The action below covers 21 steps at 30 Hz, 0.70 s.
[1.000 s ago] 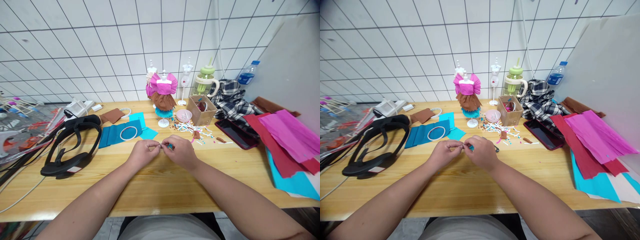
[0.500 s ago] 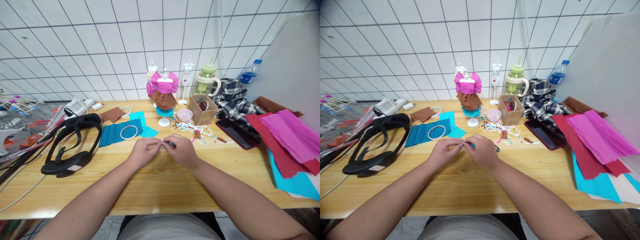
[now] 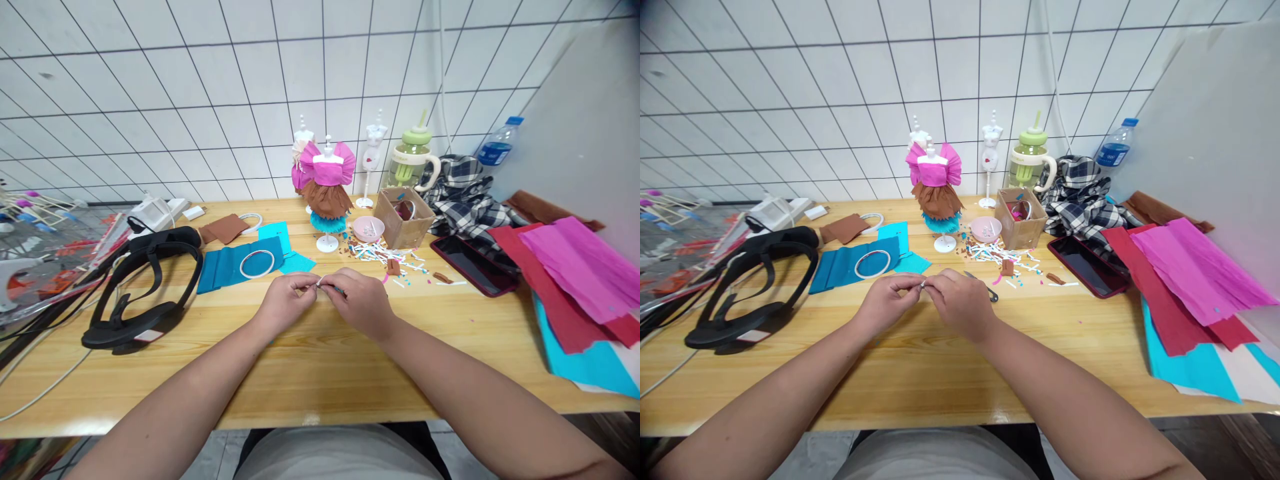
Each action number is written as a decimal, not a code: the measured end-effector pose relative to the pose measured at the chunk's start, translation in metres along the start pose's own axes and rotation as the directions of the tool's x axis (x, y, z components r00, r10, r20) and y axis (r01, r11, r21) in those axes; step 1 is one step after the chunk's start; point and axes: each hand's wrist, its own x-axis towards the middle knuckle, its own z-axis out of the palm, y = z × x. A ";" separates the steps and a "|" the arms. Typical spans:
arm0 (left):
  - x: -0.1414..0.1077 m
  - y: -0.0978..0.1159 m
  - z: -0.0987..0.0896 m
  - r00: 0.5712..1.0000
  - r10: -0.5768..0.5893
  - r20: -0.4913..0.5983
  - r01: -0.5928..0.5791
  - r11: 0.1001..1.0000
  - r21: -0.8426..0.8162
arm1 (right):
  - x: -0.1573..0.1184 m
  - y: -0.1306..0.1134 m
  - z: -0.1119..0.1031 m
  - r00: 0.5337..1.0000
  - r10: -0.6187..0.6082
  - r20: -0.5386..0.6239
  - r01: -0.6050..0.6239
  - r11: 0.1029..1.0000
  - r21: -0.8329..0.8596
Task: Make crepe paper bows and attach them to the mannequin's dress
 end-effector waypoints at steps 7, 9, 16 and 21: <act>-0.001 -0.002 0.001 0.999 0.004 0.035 -0.006 0.999 0.032 | 0.001 0.002 0.000 1.000 0.022 -0.001 -0.022 1.000 -0.015; -0.001 -0.002 0.001 0.999 0.008 0.037 -0.010 0.999 0.051 | 0.001 0.002 0.000 0.999 0.032 0.001 -0.032 0.999 0.002; -0.003 -0.001 0.003 0.999 -0.004 0.037 0.003 0.999 0.049 | 0.005 -0.002 -0.001 0.990 0.140 -0.003 -0.138 0.980 0.146; -0.003 0.000 0.002 1.000 -0.017 0.023 0.017 1.000 0.002 | 0.009 0.003 0.003 0.961 0.270 0.062 -0.274 0.894 0.354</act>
